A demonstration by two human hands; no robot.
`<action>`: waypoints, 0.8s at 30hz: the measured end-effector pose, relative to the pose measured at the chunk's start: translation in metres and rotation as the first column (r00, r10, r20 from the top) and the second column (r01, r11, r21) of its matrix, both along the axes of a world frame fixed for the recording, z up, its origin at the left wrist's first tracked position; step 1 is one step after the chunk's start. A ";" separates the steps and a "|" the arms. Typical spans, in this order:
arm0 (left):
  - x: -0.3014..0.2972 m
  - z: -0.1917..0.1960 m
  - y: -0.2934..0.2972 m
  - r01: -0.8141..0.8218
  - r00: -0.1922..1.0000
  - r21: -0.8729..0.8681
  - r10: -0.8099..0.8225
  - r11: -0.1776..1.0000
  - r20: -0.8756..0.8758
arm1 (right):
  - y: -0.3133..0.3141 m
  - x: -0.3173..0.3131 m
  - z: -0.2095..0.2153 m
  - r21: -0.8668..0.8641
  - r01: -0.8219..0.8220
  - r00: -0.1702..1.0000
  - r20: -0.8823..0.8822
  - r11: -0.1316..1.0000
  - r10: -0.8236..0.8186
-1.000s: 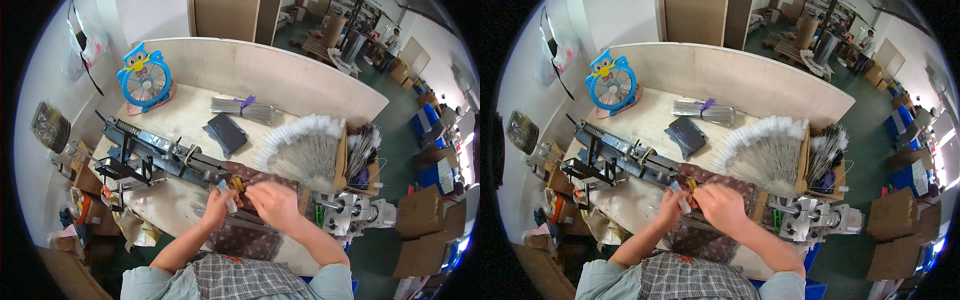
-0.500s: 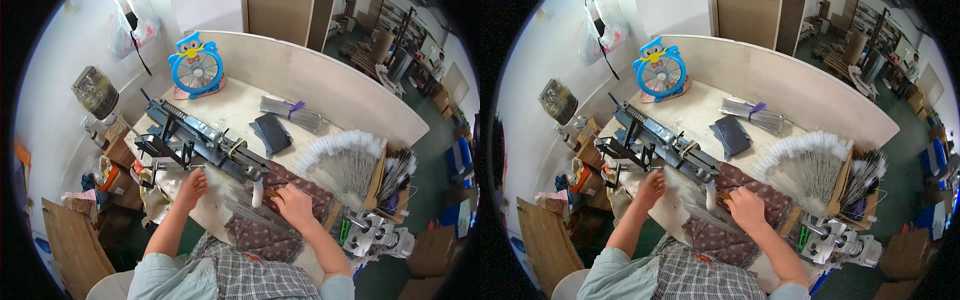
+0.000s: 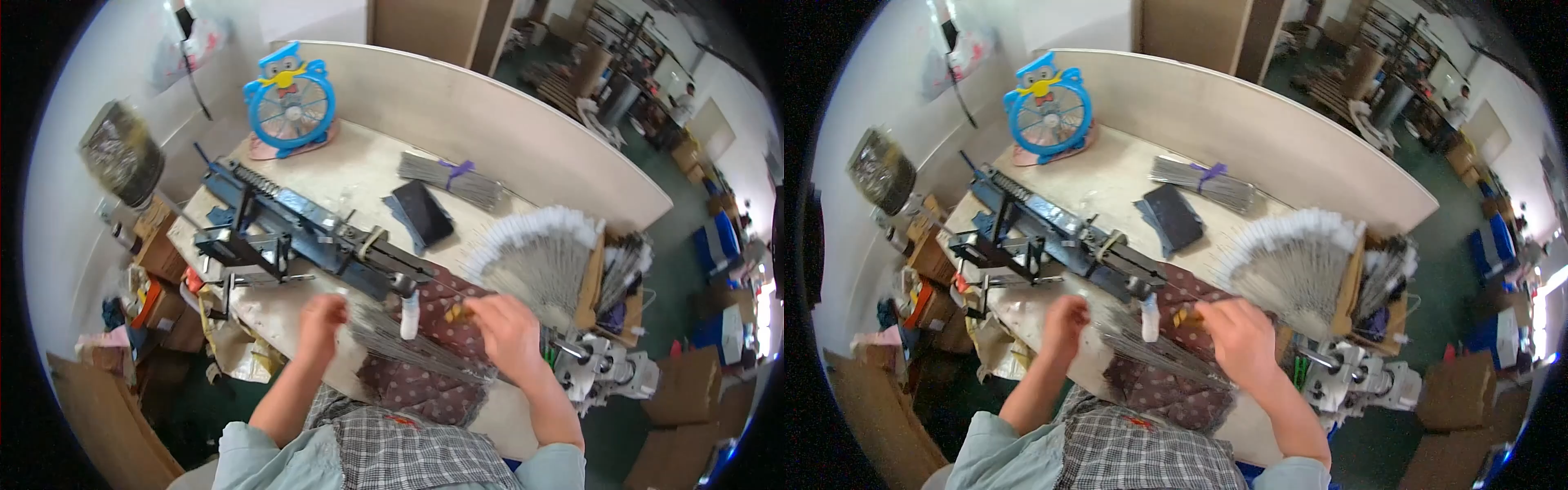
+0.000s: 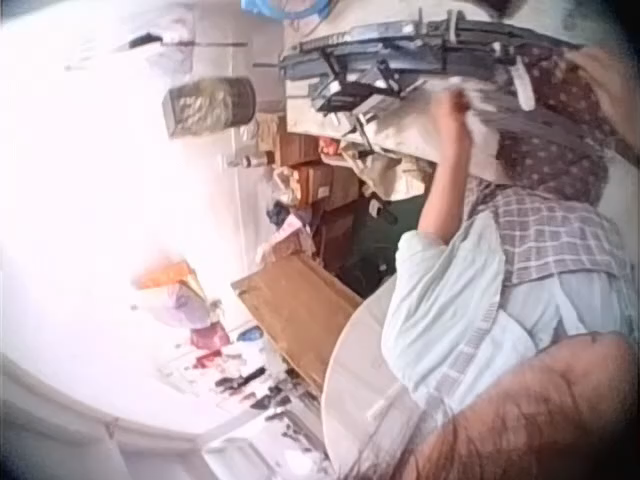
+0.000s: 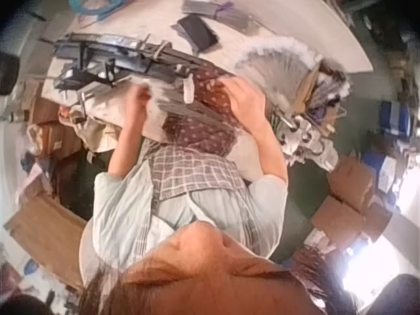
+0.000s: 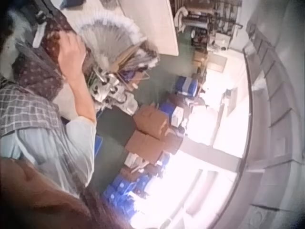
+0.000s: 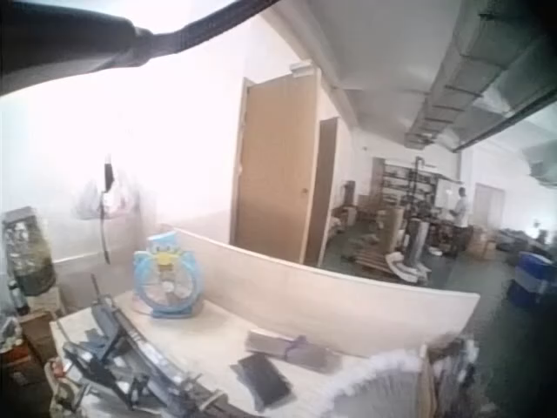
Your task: Assembling small industrial brushes by inserting bristles into a mechanical holder and securing them.
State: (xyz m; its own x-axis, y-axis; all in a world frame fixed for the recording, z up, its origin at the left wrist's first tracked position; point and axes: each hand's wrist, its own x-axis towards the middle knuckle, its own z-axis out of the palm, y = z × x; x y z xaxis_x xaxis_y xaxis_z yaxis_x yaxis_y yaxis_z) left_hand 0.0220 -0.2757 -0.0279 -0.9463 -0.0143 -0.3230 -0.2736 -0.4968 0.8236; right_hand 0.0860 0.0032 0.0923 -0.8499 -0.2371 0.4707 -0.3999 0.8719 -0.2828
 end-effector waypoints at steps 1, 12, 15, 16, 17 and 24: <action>0.014 0.025 0.029 0.181 0.983 -0.075 -0.183 0.981 -0.018 | 0.005 -0.004 0.002 -0.080 0.040 0.999 0.033 0.996 -0.037; 0.031 0.040 0.163 0.532 0.826 -0.106 -0.542 0.840 -0.155 | 0.050 0.010 -0.015 -0.400 0.182 0.940 0.339 0.898 -0.040; 0.034 0.041 0.164 0.567 0.773 -0.221 -0.605 0.794 -0.192 | 0.057 0.010 -0.022 -0.625 0.292 0.869 0.490 0.724 0.073; 0.034 0.041 0.167 0.561 0.777 -0.227 -0.601 0.796 -0.188 | 0.059 0.009 -0.022 -0.630 0.286 0.868 0.489 0.722 0.083; 0.035 0.039 0.171 0.552 0.783 -0.214 -0.589 0.806 -0.199 | 0.060 0.009 -0.021 -0.653 0.282 0.859 0.498 0.703 0.118; 0.030 0.052 0.153 0.329 0.942 -0.037 -0.331 0.944 -0.060 | 0.044 -0.002 -0.014 -0.314 0.106 0.993 0.083 0.944 -0.084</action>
State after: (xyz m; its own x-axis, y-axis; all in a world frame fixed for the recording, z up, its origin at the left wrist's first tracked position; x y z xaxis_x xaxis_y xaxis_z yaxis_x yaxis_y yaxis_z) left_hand 0.0516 -0.1232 0.0240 -0.9181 0.2946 -0.2651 -0.3646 -0.3659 0.8562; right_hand 0.0843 0.0467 0.0785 -0.8934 -0.0016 0.4493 -0.2901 0.7657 -0.5741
